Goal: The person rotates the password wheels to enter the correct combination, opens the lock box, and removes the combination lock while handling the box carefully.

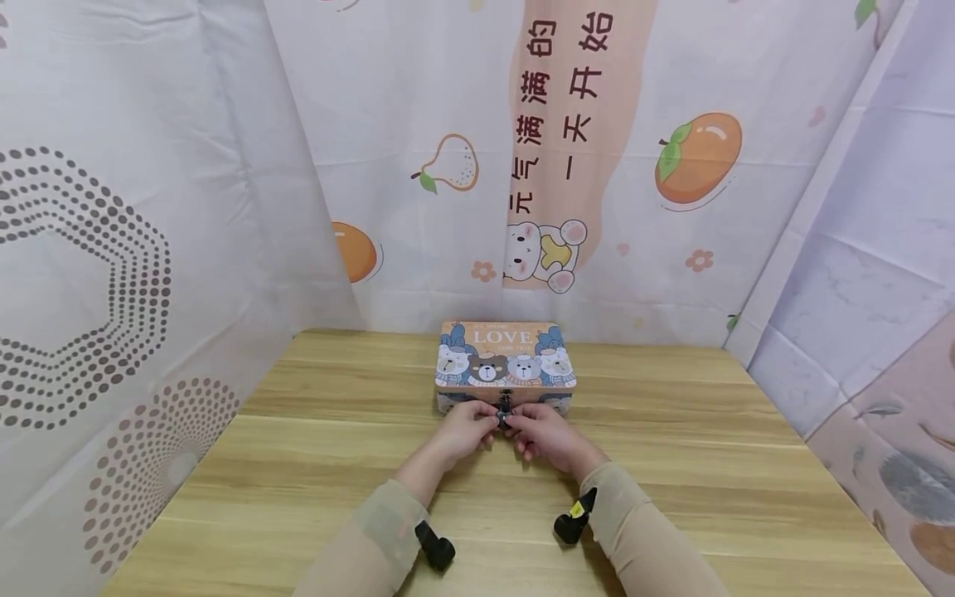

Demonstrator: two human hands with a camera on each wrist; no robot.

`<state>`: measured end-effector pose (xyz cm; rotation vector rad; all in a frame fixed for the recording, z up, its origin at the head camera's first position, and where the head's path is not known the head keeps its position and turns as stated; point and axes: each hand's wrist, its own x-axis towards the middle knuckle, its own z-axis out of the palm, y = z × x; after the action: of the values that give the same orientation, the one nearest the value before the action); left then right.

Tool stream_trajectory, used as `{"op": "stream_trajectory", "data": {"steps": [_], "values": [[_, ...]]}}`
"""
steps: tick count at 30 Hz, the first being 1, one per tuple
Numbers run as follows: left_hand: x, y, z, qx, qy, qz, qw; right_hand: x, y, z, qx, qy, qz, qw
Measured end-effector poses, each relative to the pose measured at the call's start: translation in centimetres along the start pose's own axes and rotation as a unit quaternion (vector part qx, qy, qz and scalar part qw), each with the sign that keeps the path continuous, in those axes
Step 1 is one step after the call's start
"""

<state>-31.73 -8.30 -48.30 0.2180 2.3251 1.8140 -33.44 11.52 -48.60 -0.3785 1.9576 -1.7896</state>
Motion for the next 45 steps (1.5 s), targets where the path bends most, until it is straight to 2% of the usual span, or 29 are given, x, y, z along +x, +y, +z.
{"op": "stream_trajectory", "data": {"steps": [14, 23, 45], "values": [[0.17, -0.40, 0.00, -0.008, 0.002, 0.001, 1.0000, 0.07, 0.24, 0.00, -0.015, -0.001, -0.010, 0.9998], [0.36, -0.61, 0.06, -0.007, -0.001, 0.010, 0.9999, -0.05, 0.00, 0.06, -0.007, -0.008, -0.002, 0.9999], [0.16, -0.31, 0.03, -0.005, 0.000, 0.007, 1.0000, 0.04, -0.03, 0.11, -0.017, 0.000, 0.000, 0.9999]]}}
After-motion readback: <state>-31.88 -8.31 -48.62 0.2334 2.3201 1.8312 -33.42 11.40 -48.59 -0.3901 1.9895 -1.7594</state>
